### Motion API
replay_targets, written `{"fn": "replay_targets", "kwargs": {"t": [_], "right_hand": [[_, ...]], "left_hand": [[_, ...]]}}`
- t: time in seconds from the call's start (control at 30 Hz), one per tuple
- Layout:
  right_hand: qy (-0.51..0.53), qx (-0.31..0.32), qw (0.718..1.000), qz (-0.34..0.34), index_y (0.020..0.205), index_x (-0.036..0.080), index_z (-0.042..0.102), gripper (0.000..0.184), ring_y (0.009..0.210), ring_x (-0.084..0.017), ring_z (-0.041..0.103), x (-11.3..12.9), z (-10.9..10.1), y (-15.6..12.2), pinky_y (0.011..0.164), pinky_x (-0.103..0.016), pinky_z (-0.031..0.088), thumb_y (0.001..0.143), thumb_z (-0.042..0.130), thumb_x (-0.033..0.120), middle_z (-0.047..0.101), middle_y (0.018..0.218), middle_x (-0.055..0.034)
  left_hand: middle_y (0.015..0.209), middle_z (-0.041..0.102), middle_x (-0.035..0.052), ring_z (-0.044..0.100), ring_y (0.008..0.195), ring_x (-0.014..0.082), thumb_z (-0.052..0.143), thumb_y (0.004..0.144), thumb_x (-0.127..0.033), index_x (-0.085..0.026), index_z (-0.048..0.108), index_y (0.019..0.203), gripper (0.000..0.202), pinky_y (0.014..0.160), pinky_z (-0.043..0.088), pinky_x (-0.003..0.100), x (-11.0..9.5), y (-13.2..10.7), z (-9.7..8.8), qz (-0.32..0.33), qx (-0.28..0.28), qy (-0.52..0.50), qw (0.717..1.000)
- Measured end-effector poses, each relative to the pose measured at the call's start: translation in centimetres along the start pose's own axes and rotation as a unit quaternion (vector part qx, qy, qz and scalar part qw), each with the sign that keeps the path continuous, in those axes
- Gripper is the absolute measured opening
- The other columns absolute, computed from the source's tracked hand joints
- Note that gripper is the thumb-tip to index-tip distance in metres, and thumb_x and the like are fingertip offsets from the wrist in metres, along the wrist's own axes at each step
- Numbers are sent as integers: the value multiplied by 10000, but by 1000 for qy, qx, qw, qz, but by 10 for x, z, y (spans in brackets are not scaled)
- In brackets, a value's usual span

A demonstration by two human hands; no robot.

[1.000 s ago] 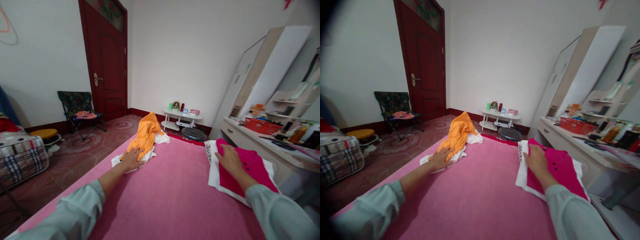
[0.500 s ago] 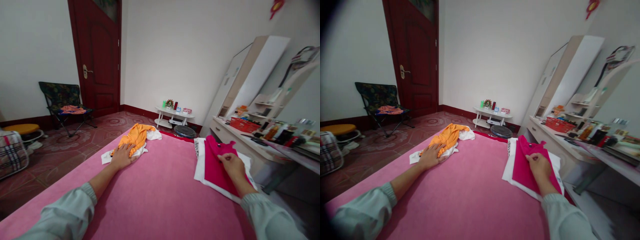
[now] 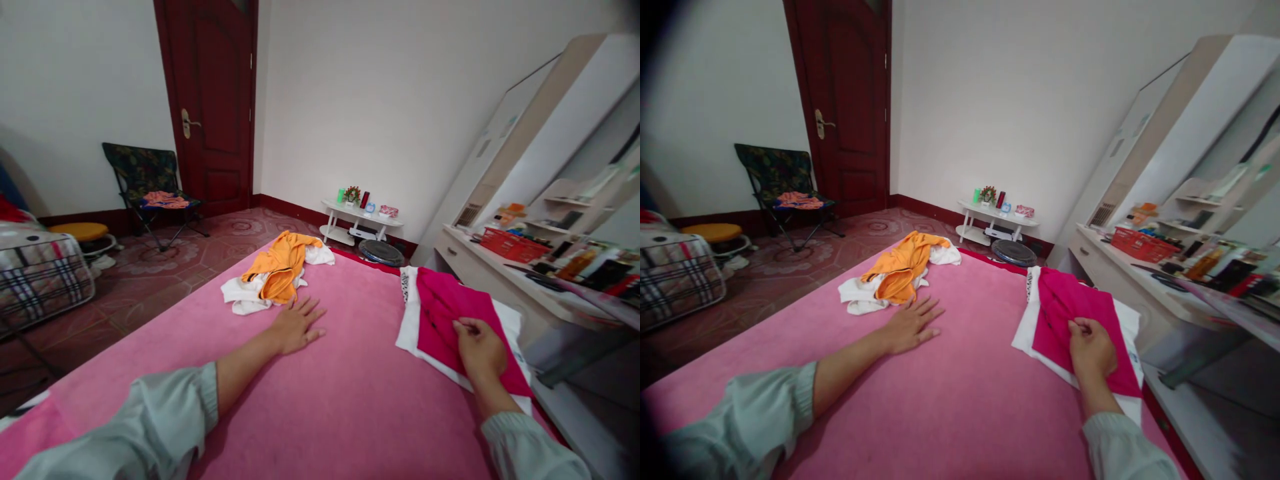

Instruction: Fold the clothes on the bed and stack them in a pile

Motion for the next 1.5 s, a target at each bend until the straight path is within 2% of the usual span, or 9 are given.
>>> {"fn": "replay_targets", "kwargs": {"t": [0.13,0.27,0.37,0.47,0.53,0.77,1.03,1.3,1.5], "right_hand": [[193,28,979,-66,852,151,668,365,656,-205,575,89,-19,-35,640,-333,457,676,612,465,652,747,-72],[192,372,878,-232,761,187,677,150,644,-159,582,193,-36,-120,599,-255,425,735,613,320,659,698,-12],[152,550,777,-267,748,203,694,116,578,-132,568,219,-49,-175,528,-224,387,767,602,271,644,632,18],[195,437,846,-235,822,189,687,172,685,-155,609,209,-40,-163,623,-250,448,806,570,314,682,771,-19],[221,328,892,-220,942,168,668,235,845,-193,623,189,-19,-146,728,-292,478,813,554,328,680,971,-72],[179,362,876,-265,1436,197,339,640,688,-147,576,152,49,-160,741,-340,490,824,522,233,548,1234,-126],[17,323,895,-306,836,218,649,83,719,-178,562,155,35,-152,670,-301,429,774,594,218,566,834,-24],[244,24,942,-228,737,216,622,171,1002,-237,575,141,-62,-75,809,-365,461,718,662,381,621,1086,-51],[443,196,875,-19,639,237,557,321,509,-132,501,134,-101,-71,428,-237,376,506,838,319,571,653,14]], "left_hand": [[1541,263,78,179,1429,284,330,908,-613,-283,385,1428,619,1141,38,537,9,4,6,-20,14,1,1000],[1414,484,87,390,1335,256,337,927,-562,-213,509,1348,573,1136,217,432,23,3,-12,-52,-73,-220,971],[1298,586,105,515,1220,266,301,909,-624,-185,546,1302,638,1060,357,429,41,-2,-27,-117,-164,-457,866],[1190,641,137,608,1081,276,323,848,-714,-172,538,1294,734,944,461,445,49,-5,-35,-142,-162,-632,745],[1141,661,134,630,1034,267,441,806,-708,-175,556,1271,717,907,484,429,51,-6,-42,-151,-131,-649,734],[1131,664,95,612,1009,245,700,708,-414,-176,669,1119,475,915,464,386,38,-5,-86,-103,-135,-332,928],[868,697,22,606,721,160,732,648,-232,-211,707,974,328,645,432,235,-11,-14,-56,3,130,-133,982],[765,611,9,562,723,161,553,785,-233,-180,581,802,63,659,409,259,21,-15,-126,-104,-287,-144,941],[615,511,-43,444,493,92,623,759,-335,-188,540,839,187,492,366,202,22,-37,-175,-115,-438,-430,781]]}}
Point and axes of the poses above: each hand's wrist, its own y-axis towards the middle knuckle, its own z-axis out of the palm, x = y × z, the point moved 6 cm from there along y, towards the middle knuckle
